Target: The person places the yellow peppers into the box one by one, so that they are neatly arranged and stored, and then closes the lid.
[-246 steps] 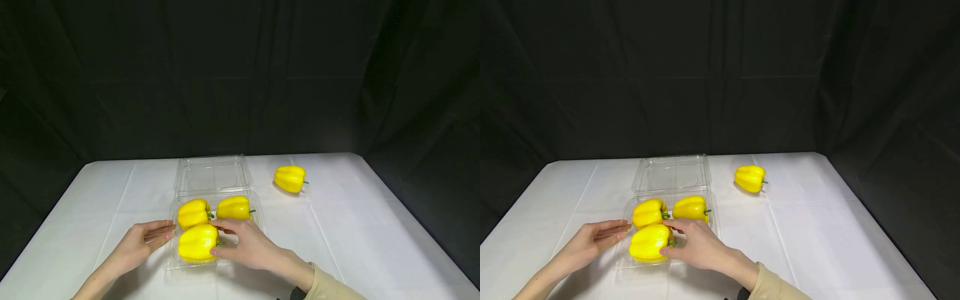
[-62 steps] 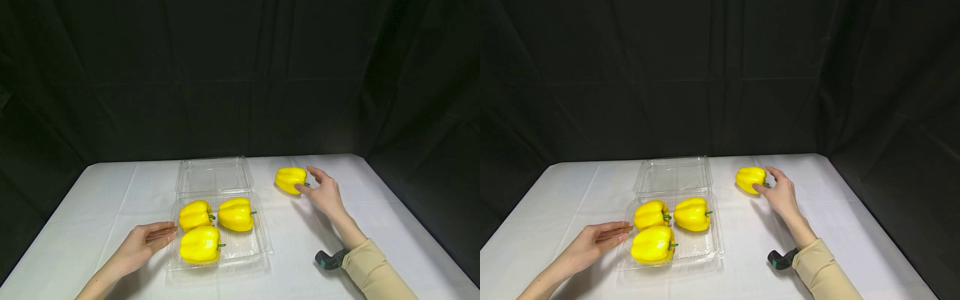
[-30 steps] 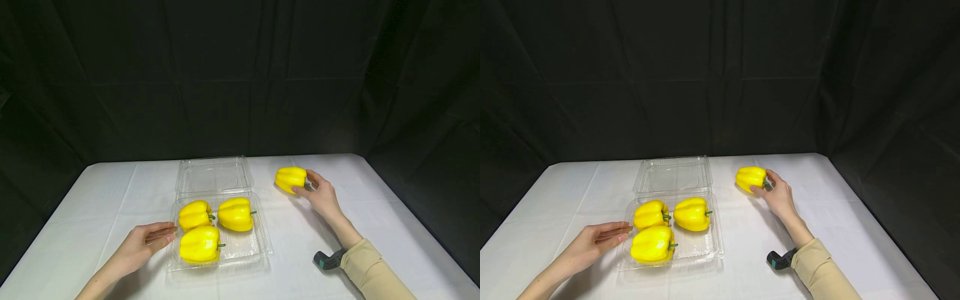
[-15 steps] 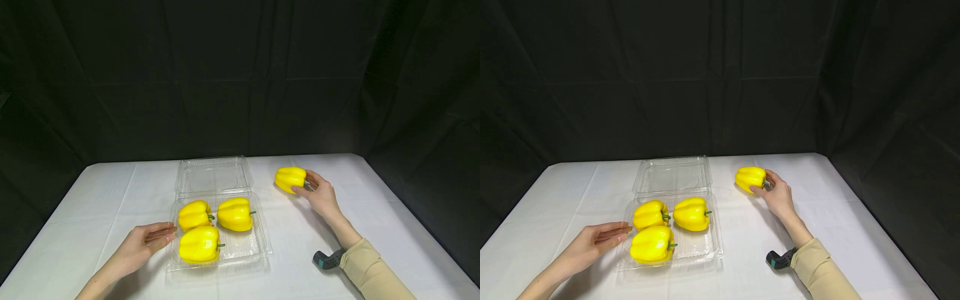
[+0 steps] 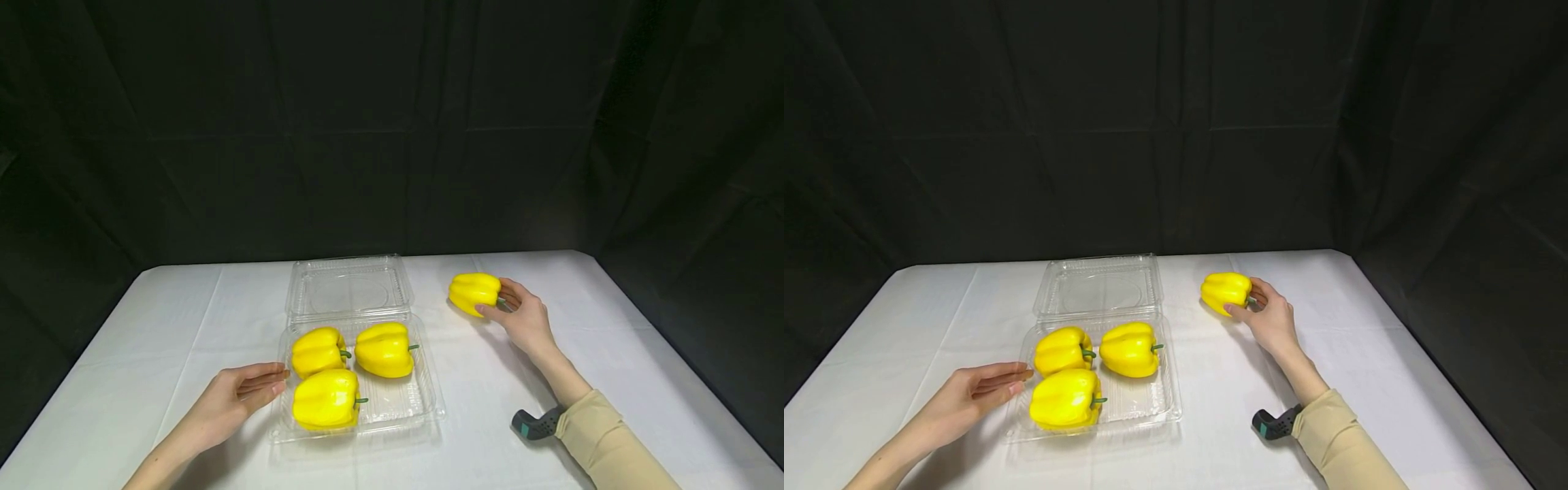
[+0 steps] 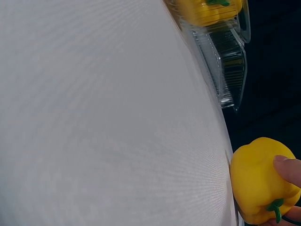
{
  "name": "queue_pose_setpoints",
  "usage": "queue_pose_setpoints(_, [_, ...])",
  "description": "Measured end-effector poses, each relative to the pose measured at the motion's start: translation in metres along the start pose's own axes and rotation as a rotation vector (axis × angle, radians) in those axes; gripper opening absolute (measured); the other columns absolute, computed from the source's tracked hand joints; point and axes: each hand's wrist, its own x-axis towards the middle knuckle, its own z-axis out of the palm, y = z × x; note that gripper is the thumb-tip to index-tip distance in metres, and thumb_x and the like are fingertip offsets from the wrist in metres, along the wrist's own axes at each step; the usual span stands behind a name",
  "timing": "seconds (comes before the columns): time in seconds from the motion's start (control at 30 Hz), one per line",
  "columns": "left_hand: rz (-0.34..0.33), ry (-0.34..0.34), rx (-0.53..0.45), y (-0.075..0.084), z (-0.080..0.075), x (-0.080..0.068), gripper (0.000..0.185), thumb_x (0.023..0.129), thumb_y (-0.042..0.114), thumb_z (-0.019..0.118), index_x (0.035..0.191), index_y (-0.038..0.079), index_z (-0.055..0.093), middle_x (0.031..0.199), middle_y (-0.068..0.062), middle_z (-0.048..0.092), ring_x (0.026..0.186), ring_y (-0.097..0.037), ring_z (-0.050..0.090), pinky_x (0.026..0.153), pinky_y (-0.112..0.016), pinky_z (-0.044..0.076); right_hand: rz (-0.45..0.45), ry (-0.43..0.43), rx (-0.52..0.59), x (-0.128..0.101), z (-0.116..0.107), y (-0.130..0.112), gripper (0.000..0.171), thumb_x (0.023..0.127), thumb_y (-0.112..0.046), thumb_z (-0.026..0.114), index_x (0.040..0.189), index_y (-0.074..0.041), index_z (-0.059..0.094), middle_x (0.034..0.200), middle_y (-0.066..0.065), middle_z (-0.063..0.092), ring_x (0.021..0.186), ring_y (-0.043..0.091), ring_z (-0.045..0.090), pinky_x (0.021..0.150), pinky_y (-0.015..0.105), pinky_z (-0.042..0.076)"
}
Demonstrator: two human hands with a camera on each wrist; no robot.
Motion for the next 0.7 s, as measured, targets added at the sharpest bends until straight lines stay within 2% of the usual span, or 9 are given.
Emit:
queue_pose_setpoints(0.33, [0.012, -0.025, -0.031, -0.0007, 0.0005, 0.0005, 0.051, 0.098, 0.026, 0.066, 0.134, -0.010, 0.056, 0.129, -0.019, 0.066, 0.115, -0.032, 0.067, 0.091, -0.036, 0.059, 0.020, 0.021, 0.000, -0.0022, 0.0003, 0.0030, 0.079, 0.086, -0.030, 0.080, 0.148, -0.001, 0.042, 0.144, 0.022, 0.052, 0.133, 0.039, 0.051, 0.111, 0.046, 0.045])
queue_pose_setpoints(0.7, [0.023, -0.015, -0.020, -0.0017, -0.0009, 0.0003, 0.049, 0.098, 0.027, 0.066, 0.131, -0.008, 0.059, 0.128, -0.019, 0.066, 0.114, -0.031, 0.068, 0.091, -0.035, 0.059, 0.019, 0.041, 0.039, -0.0086, 0.0002, -0.0015, 0.083, 0.084, -0.035, 0.082, 0.149, -0.004, 0.043, 0.145, 0.020, 0.053, 0.134, 0.037, 0.051, 0.112, 0.047, 0.044])
